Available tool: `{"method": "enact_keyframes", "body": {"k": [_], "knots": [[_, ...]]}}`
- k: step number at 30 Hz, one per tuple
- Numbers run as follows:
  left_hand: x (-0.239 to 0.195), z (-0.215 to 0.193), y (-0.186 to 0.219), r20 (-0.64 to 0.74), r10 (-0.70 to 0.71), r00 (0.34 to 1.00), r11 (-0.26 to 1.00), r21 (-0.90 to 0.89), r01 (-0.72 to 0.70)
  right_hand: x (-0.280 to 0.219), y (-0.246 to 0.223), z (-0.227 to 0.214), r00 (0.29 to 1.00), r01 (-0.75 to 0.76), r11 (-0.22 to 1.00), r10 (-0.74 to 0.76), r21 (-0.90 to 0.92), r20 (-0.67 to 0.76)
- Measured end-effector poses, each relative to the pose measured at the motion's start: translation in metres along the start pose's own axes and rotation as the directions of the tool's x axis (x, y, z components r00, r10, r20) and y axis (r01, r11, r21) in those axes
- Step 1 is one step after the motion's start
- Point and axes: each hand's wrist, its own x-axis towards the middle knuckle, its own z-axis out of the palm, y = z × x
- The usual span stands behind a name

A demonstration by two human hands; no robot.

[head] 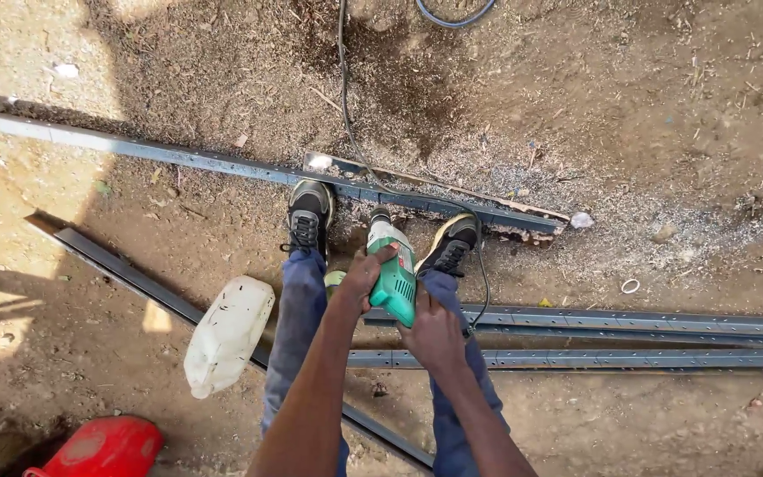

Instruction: Using a handheld power drill to create holes in structural metal beams laid out on the ground.

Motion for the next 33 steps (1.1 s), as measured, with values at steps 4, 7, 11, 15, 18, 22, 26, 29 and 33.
{"method": "enact_keyframes", "body": {"k": [4, 7, 11, 15, 18, 22, 26, 29, 33], "knots": [[-0.013, 0.003, 0.012, 0.000, -0.017, 1.000, 0.999, 0.027, 0.017, 0.005, 0.006, -0.006, 0.999, -0.044, 0.998, 0.044, 0.044, 0.019], [0.006, 0.008, 0.004, -0.053, -0.033, 0.998, 0.994, 0.106, 0.038, 0.005, 0.014, -0.003, 0.998, -0.069, 0.995, 0.069, 0.072, 0.008], [-0.005, 0.009, 0.010, -0.051, -0.024, 0.998, 0.994, 0.108, 0.029, 0.004, 0.008, -0.009, 0.998, -0.060, 0.996, 0.061, 0.069, -0.016], [-0.012, 0.008, 0.016, 0.002, -0.015, 1.000, 0.997, 0.081, 0.015, 0.002, -0.002, -0.013, 0.993, -0.114, 0.990, 0.110, 0.088, 0.049], [-0.002, 0.014, 0.008, 0.009, -0.046, 0.999, 0.994, 0.100, 0.045, -0.002, -0.008, -0.014, 0.988, -0.139, 0.985, 0.131, 0.101, 0.079], [0.004, 0.007, 0.019, 0.038, -0.015, 0.999, 0.977, 0.215, 0.006, 0.007, 0.000, 0.009, 0.990, -0.137, 0.985, 0.132, 0.104, 0.055], [-0.003, -0.003, 0.033, -0.048, 0.082, 0.995, 0.872, 0.488, -0.049, 0.018, -0.016, -0.006, 0.986, -0.152, 0.971, 0.137, 0.186, 0.093], [0.044, -0.014, 0.000, -0.199, 0.288, 0.937, 0.746, 0.660, -0.089, 0.027, -0.028, -0.011, 0.986, -0.159, 0.958, 0.143, 0.238, 0.082], [0.027, -0.002, -0.007, -0.355, 0.659, 0.663, 0.663, 0.690, -0.290, 0.032, -0.040, 0.001, 0.985, -0.165, 0.970, 0.154, 0.181, 0.073]]}}
